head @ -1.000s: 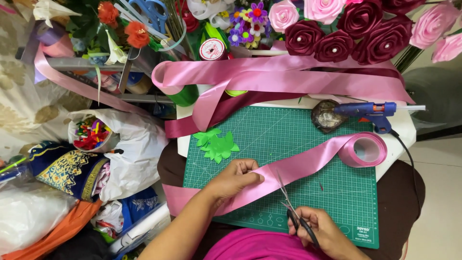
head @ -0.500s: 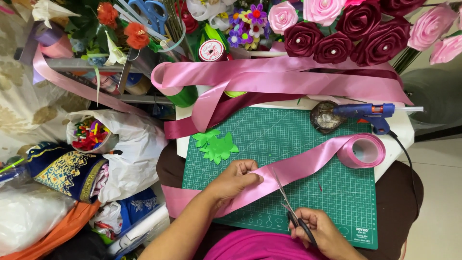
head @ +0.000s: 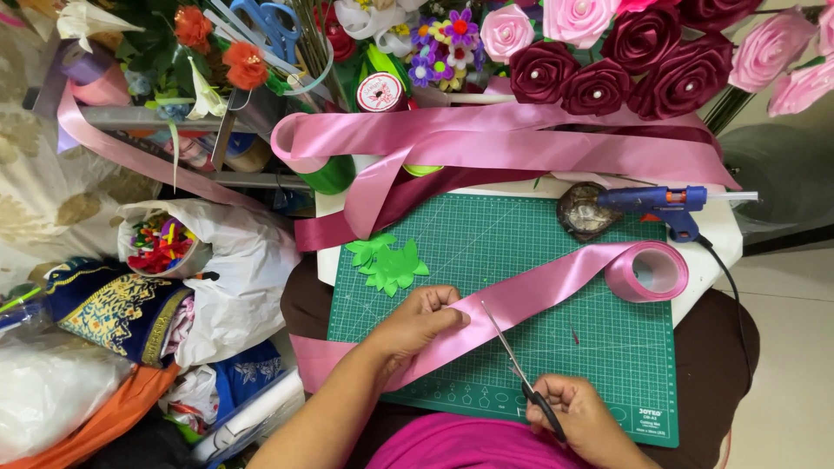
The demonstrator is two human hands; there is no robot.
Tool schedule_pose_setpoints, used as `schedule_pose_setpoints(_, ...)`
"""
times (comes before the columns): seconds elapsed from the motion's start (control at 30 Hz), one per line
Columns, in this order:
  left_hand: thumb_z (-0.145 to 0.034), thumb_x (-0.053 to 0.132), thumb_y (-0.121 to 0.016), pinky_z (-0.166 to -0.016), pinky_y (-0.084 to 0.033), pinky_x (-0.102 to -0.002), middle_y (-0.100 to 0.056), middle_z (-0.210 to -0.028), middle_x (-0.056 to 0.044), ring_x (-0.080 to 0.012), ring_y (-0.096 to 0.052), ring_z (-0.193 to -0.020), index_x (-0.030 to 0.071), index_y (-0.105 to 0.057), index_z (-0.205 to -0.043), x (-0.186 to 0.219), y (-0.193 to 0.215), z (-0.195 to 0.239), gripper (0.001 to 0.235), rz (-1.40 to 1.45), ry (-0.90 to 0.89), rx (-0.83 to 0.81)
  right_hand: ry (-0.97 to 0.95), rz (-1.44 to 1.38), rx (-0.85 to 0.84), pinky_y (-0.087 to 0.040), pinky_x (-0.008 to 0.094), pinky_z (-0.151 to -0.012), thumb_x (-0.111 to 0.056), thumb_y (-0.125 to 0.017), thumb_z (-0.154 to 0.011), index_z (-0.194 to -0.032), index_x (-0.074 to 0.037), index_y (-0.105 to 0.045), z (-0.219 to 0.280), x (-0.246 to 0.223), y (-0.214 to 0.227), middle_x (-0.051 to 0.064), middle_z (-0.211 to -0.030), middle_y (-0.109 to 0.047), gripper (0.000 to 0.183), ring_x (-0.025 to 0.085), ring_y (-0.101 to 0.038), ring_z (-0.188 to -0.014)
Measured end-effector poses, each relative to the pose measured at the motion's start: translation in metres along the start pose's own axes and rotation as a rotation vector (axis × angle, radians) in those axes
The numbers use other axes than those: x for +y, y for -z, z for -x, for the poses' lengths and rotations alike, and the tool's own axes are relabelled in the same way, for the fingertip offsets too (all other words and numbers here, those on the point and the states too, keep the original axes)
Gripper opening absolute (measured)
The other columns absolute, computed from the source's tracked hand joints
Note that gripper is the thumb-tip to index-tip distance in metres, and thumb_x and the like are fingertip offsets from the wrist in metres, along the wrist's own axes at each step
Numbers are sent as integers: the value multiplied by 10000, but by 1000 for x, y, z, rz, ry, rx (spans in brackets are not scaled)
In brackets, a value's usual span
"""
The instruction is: The person repeatedly cuts a pink satin ribbon into short segments using scissors on a green cutting mat. The person folds and aligns the ribbon before each cut, then sets the cut pieces aside on the mat.
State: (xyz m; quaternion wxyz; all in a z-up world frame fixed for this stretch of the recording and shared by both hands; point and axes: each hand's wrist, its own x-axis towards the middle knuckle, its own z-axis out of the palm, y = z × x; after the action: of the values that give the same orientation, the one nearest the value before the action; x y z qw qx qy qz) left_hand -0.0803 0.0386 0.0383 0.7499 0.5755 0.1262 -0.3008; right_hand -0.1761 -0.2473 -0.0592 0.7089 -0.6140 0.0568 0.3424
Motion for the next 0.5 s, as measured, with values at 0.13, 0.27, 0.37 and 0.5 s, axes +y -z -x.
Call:
schedule_pose_setpoints(0.13, -853, 53, -694, -434, -320, -204, -530, -593, 28, -61, -456, -496, 152, -531, -672, 10, -6, 8, 263, 29, 51, 25, -28, -14, 30, -490, 288, -504, 32, -868, -783, -712, 4, -725, 0, 2, 1, 116, -620, -734, 163, 167, -632, -522)
schedule_pose_setpoints(0.27, -870, 56, -697, -430, -320, -197, -515, -591, 40, -51, -443, -487, 165, -514, -670, 11, -6, 10, 291, 45, 51, -6, 27, -46, -74, -375, 261, -324, -187, -859, -770, -788, 12, -709, 2, -10, -1, 174, -576, -753, 250, 136, -515, -356)
schedule_pose_setpoints(0.37, -861, 39, -685, -447, -320, -206, -525, -597, 27, -63, -449, -505, 151, -529, -676, 13, -12, 13, 266, 30, 43, -4, 57, -87, -85, -401, 257, -339, -237, -847, -760, -777, 21, -701, 0, -24, -10, 179, -587, -756, 297, 135, -534, -378)
schedule_pose_setpoints(0.5, -875, 29, -689, -458, -325, -198, -532, -596, 22, -60, -462, -514, 145, -531, -676, 11, -14, 15, 279, 52, 46, -18, 45, -81, -81, -394, 268, -348, -229, -845, -768, -795, 9, -702, -3, -30, -14, 174, -594, -746, 279, 139, -526, -386)
